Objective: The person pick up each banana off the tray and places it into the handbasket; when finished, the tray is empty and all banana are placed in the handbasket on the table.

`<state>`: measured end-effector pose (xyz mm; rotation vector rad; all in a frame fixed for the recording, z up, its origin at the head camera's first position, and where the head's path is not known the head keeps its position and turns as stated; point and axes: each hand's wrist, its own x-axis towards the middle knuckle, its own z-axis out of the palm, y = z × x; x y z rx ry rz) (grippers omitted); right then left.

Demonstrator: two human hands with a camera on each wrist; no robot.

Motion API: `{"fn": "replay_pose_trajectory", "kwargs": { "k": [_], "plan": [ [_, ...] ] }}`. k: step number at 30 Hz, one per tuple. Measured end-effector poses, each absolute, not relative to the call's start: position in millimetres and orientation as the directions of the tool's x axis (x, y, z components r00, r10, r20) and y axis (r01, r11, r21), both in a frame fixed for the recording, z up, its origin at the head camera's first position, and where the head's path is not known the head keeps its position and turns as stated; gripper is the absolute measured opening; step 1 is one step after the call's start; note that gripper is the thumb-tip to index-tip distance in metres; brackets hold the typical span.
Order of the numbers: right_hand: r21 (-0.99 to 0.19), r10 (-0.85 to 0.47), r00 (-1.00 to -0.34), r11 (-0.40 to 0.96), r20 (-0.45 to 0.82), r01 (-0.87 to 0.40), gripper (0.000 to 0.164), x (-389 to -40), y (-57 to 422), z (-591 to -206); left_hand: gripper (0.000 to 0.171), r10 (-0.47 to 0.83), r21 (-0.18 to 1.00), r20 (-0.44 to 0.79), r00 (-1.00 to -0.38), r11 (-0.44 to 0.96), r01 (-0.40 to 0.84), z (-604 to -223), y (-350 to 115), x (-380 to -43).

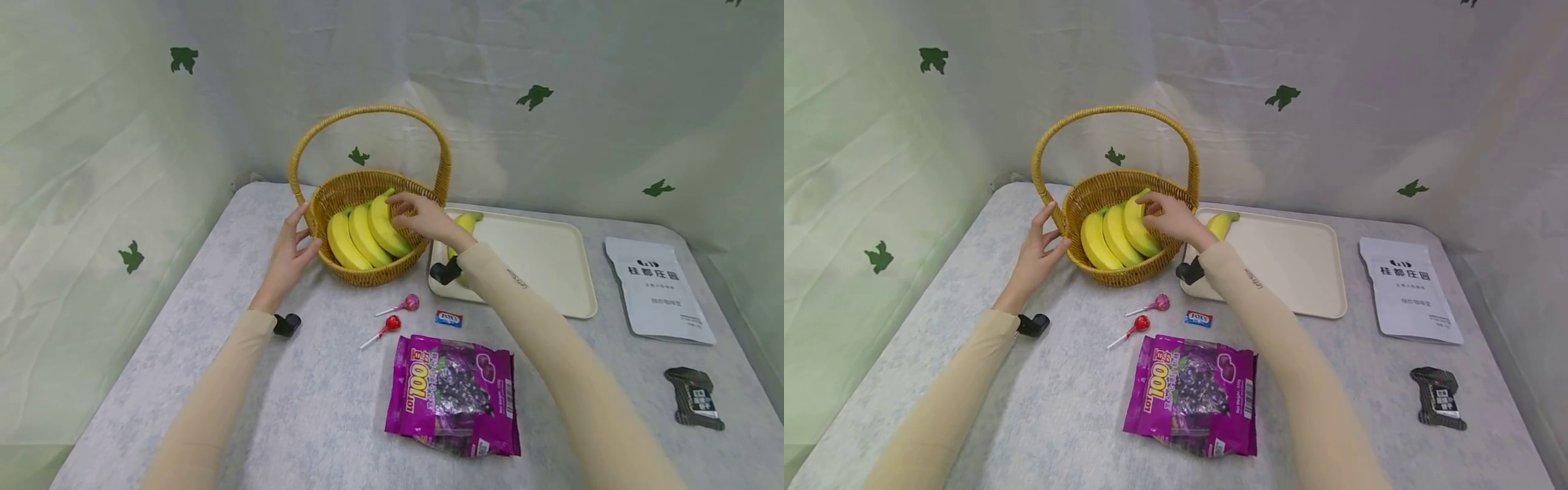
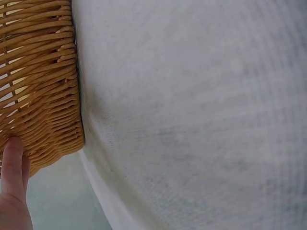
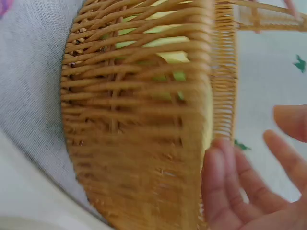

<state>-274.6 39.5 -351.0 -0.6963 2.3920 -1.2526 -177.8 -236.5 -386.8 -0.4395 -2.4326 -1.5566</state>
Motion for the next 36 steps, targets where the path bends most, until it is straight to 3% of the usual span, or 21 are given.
{"fn": "replay_pose_trajectory", "kwargs": {
  "k": [5, 13, 25, 36],
  "plan": [
    [-0.944, -0.554, -0.833, 0.275, -0.001, -0.182, 0.042, -270.6, 70.1, -347.5, 0.063, 0.128, 0.853, 0.329, -0.936, 0.385, 0.352, -387.3, -237.7, -178.1],
    [-0.972, -0.438, -0.899, 0.219, -0.017, -0.088, 0.044, -263.4, 128.1, -363.0, 0.063, 0.131, 0.851, 0.336, -0.933, 0.381, 0.361, -388.1, -237.0, -177.9],
    [-0.965, -0.374, -0.919, 0.262, -0.125, 0.024, 0.048, -253.5, 182.7, -401.9, 0.063, 0.131, 0.854, 0.341, -0.931, 0.371, 0.365, -389.1, -238.1, -178.0],
    [-0.929, -0.430, -0.881, 0.369, -0.198, 0.029, 0.057, -251.7, 192.5, -417.6, 0.063, 0.129, 0.862, 0.325, -0.937, 0.366, 0.350, -389.8, -238.0, -178.4]
  ]
}}
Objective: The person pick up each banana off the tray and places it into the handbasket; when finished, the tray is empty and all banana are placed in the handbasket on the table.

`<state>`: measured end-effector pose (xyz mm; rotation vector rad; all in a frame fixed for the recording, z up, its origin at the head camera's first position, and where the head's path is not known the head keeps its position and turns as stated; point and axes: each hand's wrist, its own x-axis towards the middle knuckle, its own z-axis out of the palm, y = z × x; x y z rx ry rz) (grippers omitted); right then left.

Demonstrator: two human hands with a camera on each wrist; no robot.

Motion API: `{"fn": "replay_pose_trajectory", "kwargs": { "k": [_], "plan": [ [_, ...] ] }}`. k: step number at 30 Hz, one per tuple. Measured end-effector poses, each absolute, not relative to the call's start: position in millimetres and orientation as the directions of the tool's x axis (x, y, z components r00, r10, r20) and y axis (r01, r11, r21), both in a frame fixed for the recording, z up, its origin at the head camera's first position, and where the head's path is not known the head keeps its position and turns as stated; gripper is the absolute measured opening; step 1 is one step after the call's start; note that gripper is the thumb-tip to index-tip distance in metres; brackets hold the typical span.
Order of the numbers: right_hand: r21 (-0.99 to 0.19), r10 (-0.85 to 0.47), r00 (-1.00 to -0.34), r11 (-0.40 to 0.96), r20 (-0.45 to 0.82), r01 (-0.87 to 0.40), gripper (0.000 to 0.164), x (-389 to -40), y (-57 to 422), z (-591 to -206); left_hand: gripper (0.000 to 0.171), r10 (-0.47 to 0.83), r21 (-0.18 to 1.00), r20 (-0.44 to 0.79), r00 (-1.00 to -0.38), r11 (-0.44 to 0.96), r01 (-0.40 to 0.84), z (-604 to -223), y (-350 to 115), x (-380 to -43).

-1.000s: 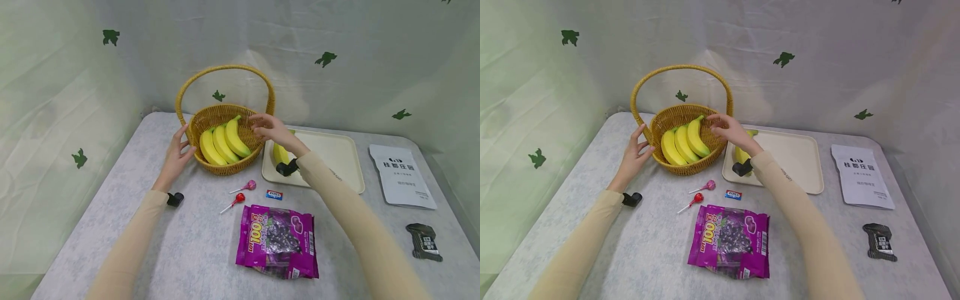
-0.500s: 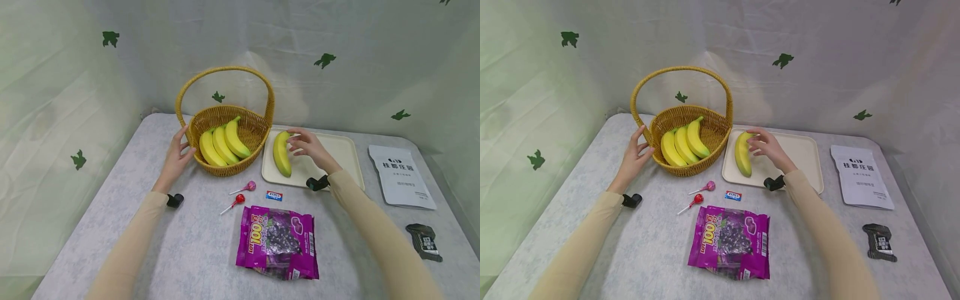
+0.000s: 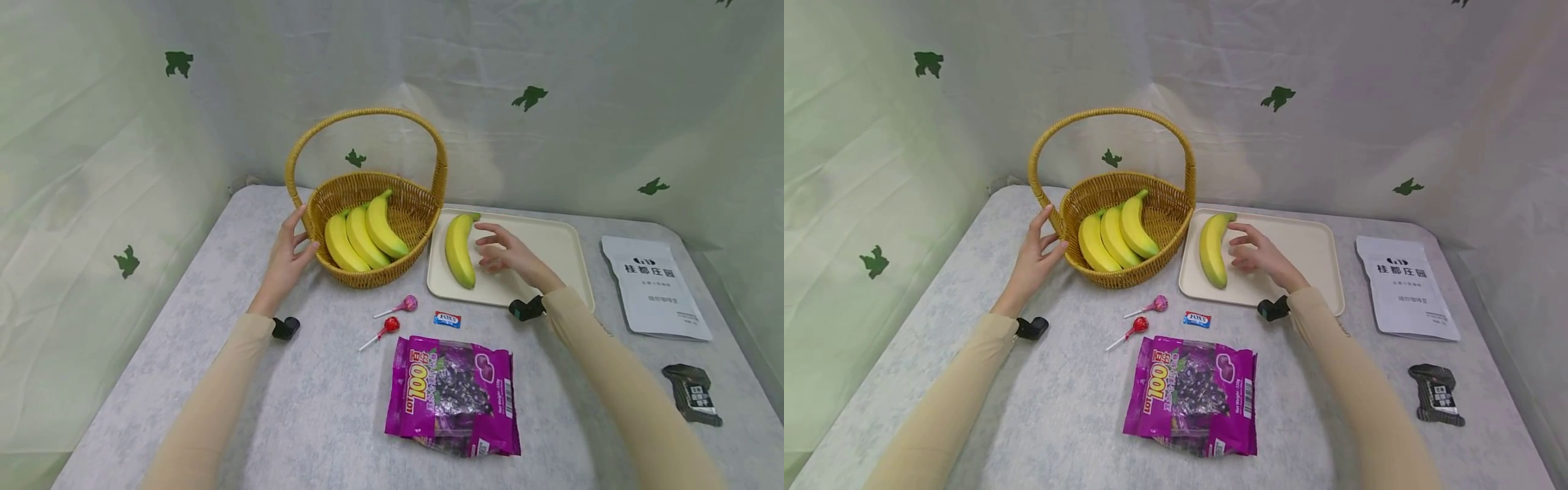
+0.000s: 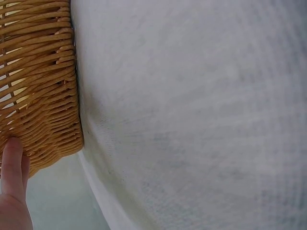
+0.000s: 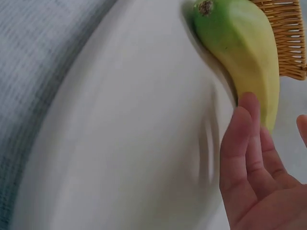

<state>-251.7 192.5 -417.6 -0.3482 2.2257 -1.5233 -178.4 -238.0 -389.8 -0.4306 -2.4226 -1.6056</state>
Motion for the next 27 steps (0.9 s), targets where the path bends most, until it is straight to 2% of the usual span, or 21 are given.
{"fn": "replay_pose_trajectory", "kwargs": {
  "k": [8, 16, 22, 27],
  "plan": [
    [-0.883, -0.453, -0.852, 0.468, -0.263, 0.024, 0.070, -258.7, 180.9, -418.0, 0.063, 0.123, 0.863, 0.324, -0.938, 0.366, 0.347, -389.5, -237.9, -178.1],
    [-0.800, -0.443, -0.867, 0.593, -0.229, -0.093, 0.066, -267.6, 160.2, -416.4, 0.063, 0.123, 0.861, 0.326, -0.937, 0.371, 0.348, -390.3, -237.8, -178.4],
    [-0.745, -0.406, -0.876, 0.662, -0.261, -0.085, 0.064, -269.7, 147.2, -413.9, 0.064, 0.120, 0.869, 0.317, -0.941, 0.362, 0.339, -390.3, -237.6, -177.8],
    [-0.742, -0.392, -0.881, 0.666, -0.263, -0.074, 0.060, -268.0, 142.7, -412.2, 0.063, 0.125, 0.862, 0.328, -0.936, 0.364, 0.351, -390.9, -237.7, -178.5]
  ]
}}
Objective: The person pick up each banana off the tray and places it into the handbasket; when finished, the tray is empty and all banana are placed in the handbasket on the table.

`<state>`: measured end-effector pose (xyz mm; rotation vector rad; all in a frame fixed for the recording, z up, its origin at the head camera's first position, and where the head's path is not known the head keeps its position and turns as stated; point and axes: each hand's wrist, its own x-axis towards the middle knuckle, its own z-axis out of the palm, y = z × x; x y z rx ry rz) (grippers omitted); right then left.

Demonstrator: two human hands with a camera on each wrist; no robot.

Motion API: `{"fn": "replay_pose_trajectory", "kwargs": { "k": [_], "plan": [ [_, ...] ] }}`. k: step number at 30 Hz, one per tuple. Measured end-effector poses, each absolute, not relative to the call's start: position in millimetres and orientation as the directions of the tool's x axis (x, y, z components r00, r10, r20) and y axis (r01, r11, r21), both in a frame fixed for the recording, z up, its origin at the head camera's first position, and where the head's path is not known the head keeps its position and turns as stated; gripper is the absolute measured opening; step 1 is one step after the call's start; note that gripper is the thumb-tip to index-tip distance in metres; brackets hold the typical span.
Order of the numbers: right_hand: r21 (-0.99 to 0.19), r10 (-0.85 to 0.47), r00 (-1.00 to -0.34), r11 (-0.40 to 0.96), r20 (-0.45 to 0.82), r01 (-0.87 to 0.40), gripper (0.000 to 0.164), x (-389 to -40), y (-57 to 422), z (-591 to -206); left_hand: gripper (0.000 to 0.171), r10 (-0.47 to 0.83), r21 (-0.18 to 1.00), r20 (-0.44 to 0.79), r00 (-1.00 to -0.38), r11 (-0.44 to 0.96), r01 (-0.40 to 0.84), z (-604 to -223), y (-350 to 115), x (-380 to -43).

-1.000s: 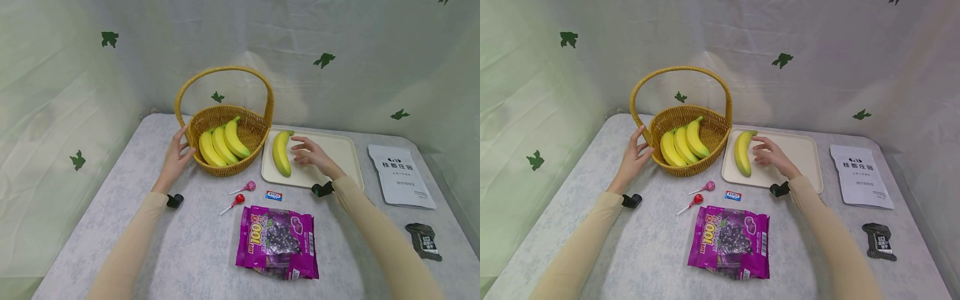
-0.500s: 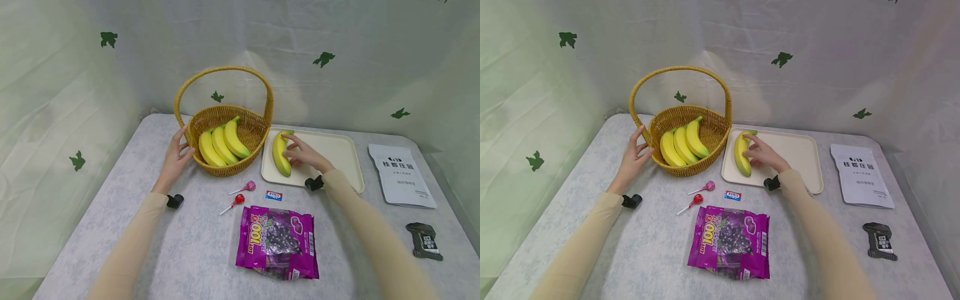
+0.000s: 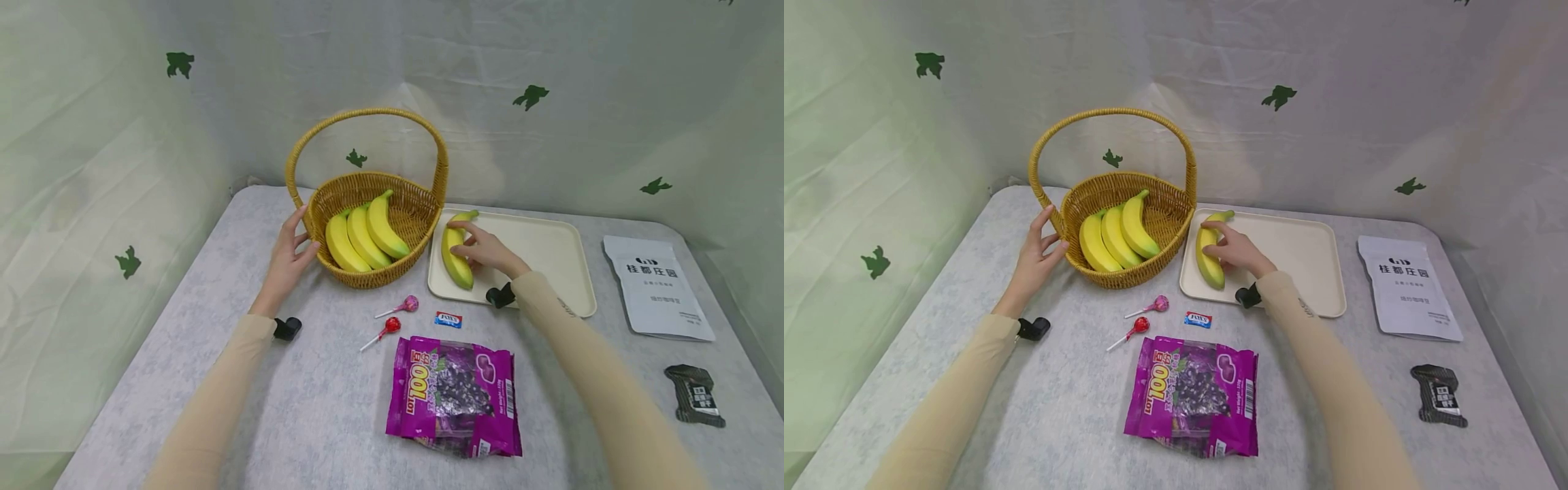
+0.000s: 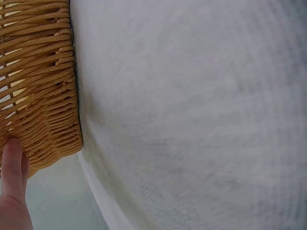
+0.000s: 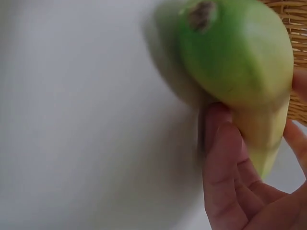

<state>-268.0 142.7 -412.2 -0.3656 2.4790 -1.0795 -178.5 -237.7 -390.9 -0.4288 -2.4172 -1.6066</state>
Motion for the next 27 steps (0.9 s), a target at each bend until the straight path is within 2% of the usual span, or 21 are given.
{"fn": "replay_pose_trajectory", "kwargs": {
  "k": [13, 22, 27],
  "plan": [
    [-0.766, -0.410, -0.875, 0.639, -0.258, -0.073, 0.054, -254.7, 149.6, -409.9, 0.064, 0.126, 0.860, 0.324, -0.938, 0.373, 0.347, -390.1, -237.1, -177.6],
    [-0.872, -0.426, -0.876, 0.488, -0.224, -0.015, 0.055, -240.7, 155.9, -391.6, 0.063, 0.126, 0.862, 0.329, -0.936, 0.365, 0.353, -389.2, -237.4, -176.8],
    [-0.909, -0.489, -0.857, 0.412, -0.164, -0.061, 0.055, -231.5, 157.7, -378.8, 0.063, 0.125, 0.857, 0.330, -0.936, 0.377, 0.352, -389.9, -237.7, -177.2]
  ]
}}
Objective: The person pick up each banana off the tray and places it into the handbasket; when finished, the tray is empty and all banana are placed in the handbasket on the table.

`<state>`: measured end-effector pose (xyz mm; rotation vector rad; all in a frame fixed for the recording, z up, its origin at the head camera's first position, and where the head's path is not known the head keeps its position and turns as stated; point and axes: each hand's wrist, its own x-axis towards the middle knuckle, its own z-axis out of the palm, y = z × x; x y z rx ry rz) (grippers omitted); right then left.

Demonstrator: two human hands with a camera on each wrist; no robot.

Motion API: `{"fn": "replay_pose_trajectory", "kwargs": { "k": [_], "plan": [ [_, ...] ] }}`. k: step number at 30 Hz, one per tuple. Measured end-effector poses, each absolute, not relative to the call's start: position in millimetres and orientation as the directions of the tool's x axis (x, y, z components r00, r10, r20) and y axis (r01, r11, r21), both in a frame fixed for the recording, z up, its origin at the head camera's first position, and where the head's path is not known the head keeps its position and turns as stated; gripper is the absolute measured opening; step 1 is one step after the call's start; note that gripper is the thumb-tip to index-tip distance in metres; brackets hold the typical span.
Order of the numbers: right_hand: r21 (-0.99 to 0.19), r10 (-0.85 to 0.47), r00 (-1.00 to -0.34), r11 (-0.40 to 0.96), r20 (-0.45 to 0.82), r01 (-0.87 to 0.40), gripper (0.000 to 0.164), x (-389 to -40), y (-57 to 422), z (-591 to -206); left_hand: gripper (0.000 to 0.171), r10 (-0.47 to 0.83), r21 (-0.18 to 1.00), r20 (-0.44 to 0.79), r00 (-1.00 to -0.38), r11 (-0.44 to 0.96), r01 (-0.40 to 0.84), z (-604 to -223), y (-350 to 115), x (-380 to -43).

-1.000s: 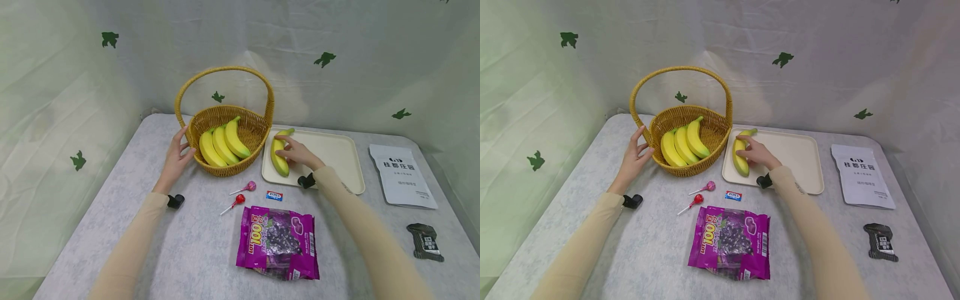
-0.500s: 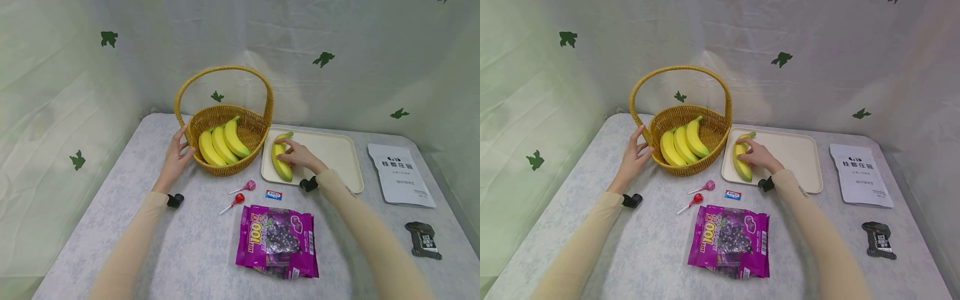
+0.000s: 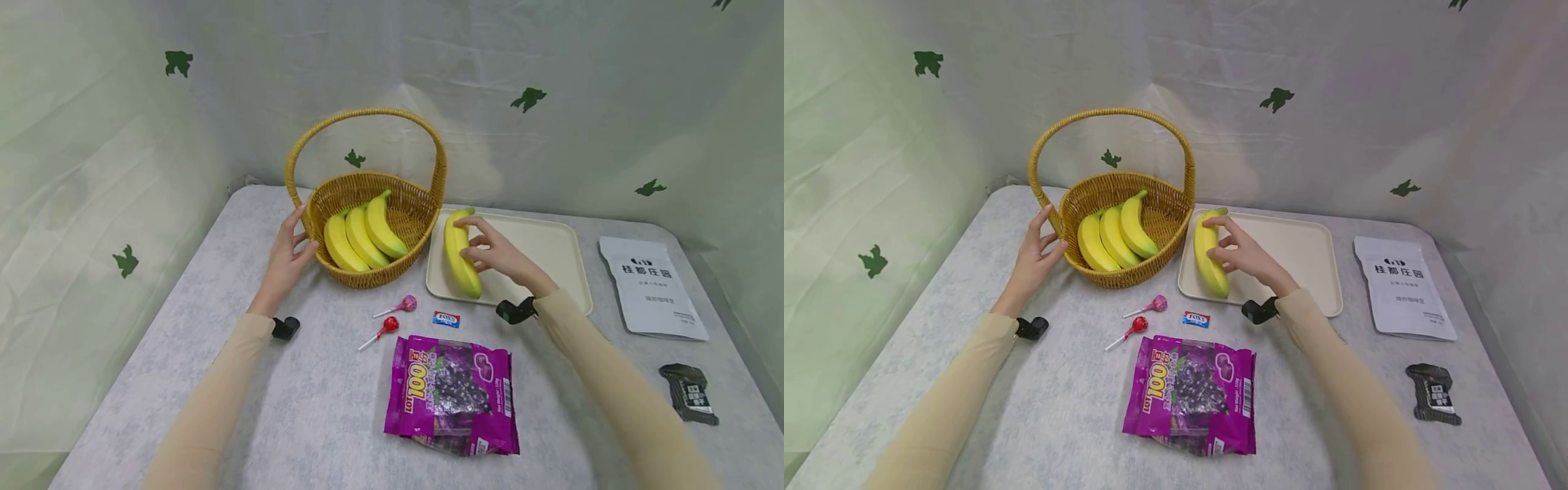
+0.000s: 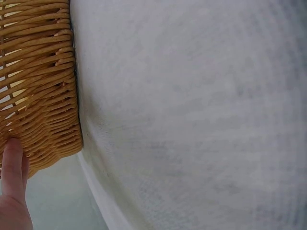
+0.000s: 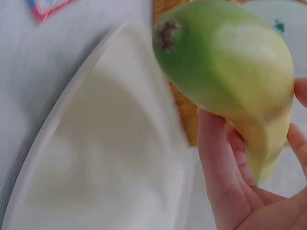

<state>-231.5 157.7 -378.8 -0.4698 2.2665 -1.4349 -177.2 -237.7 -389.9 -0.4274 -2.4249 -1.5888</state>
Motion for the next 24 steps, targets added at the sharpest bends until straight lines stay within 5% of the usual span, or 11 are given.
{"fn": "replay_pose_trajectory", "kwargs": {
  "k": [12, 24],
  "plan": [
    [-0.931, -0.618, -0.784, 0.317, -0.059, -0.180, 0.054, -211.9, 118.6, -350.9, 0.062, 0.122, 0.858, 0.336, -0.934, 0.368, 0.357, -390.7, -237.9, -178.0],
    [-0.933, -0.641, -0.767, 0.291, -0.025, -0.213, 0.052, -240.7, 80.6, -347.3, 0.061, 0.119, 0.856, 0.347, -0.930, 0.366, 0.366, -390.0, -237.1, -178.1]
  ]
}}
